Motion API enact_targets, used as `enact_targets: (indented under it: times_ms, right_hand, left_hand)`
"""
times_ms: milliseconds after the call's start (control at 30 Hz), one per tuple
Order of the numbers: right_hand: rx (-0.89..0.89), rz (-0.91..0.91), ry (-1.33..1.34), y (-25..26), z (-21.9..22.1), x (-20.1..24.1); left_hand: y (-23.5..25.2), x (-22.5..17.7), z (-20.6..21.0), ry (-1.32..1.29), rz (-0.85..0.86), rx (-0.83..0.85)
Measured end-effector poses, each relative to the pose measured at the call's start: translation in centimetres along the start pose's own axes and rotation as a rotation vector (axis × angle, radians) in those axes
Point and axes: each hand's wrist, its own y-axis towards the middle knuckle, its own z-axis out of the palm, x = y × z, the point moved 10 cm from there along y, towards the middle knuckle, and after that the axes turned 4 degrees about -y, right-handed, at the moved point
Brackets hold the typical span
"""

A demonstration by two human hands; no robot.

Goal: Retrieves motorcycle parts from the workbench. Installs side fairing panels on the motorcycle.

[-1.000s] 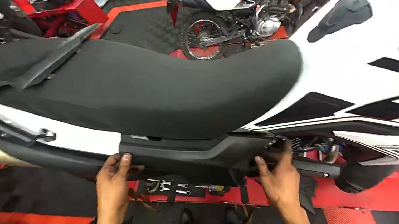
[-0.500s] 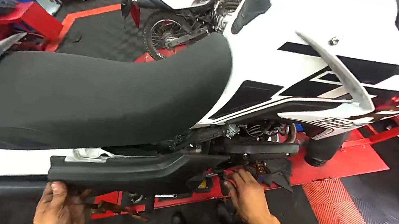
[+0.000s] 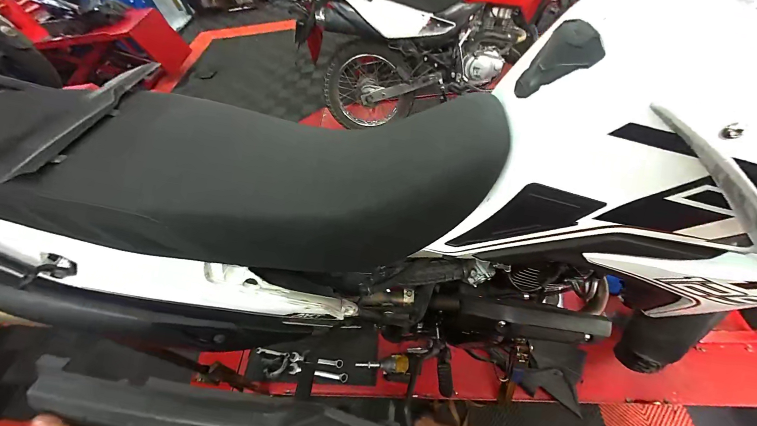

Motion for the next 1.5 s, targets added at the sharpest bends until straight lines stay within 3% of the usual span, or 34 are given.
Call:
enact_targets:
  times_ms: [67, 167, 267, 367, 533, 600, 700, 933, 1033, 1267, 1500]
  right_hand:
    - [0.098, 0.052, 0.055, 0.8, 0.2, -1.0]
    - [-0.073, 0.210, 0.447, 2.2, -5.9, -4.0]
    - [-0.158, 0.107, 1.076, 2.7, -12.4, -4.9]
    - [-0.354, 0.082, 1.335, 4.1, -15.9, -5.5]
    - [-0.607, 0.308, 1.304, 6.7, -15.1, -5.9]
    - [-0.800, 0.491, 1.126, 6.1, -15.1, -6.3]
    - [-1.029, 0.566, 0.831, 4.5, -16.0, -6.7]
    - [-0.818, 0.559, 0.924, 7.1, -14.8, -5.5]
    - [-0.846, 0.530, 1.060, 8.0, -14.7, -5.7]
    - [-0.903, 0.450, 1.103, 8.7, -13.4, -6.0]
    - [-0.907, 0.412, 1.150, 10.1, -13.1, -6.7]
  left_hand:
    - [-0.4, 1.9, 0.2, 0.025, -0.013, -0.086]
    - [-0.4, 4.4, 3.2, 0.026, -0.002, -0.238]
    - [0.0, 6.6, 6.1, -0.006, 0.016, -0.264]
    - [0.4, 9.1, 8.5, -0.014, -0.029, -0.277]
    - [0.6, 12.4, 10.7, -0.063, -0.120, -0.288]
    - [0.7, 12.6, 10.7, -0.074, -0.121, -0.311]
    - [0.7, 12.3, 10.7, -0.081, -0.135, -0.350]
    - [1.3, 12.0, 11.4, -0.118, -0.169, -0.407]
    - [1.4, 11.7, 11.0, -0.100, -0.187, -0.396]
    - [2.5, 9.6, 8.3, 0.323, -0.115, -0.413]
    - [2.8, 9.8, 8.4, 0.308, -0.058, -0.432]
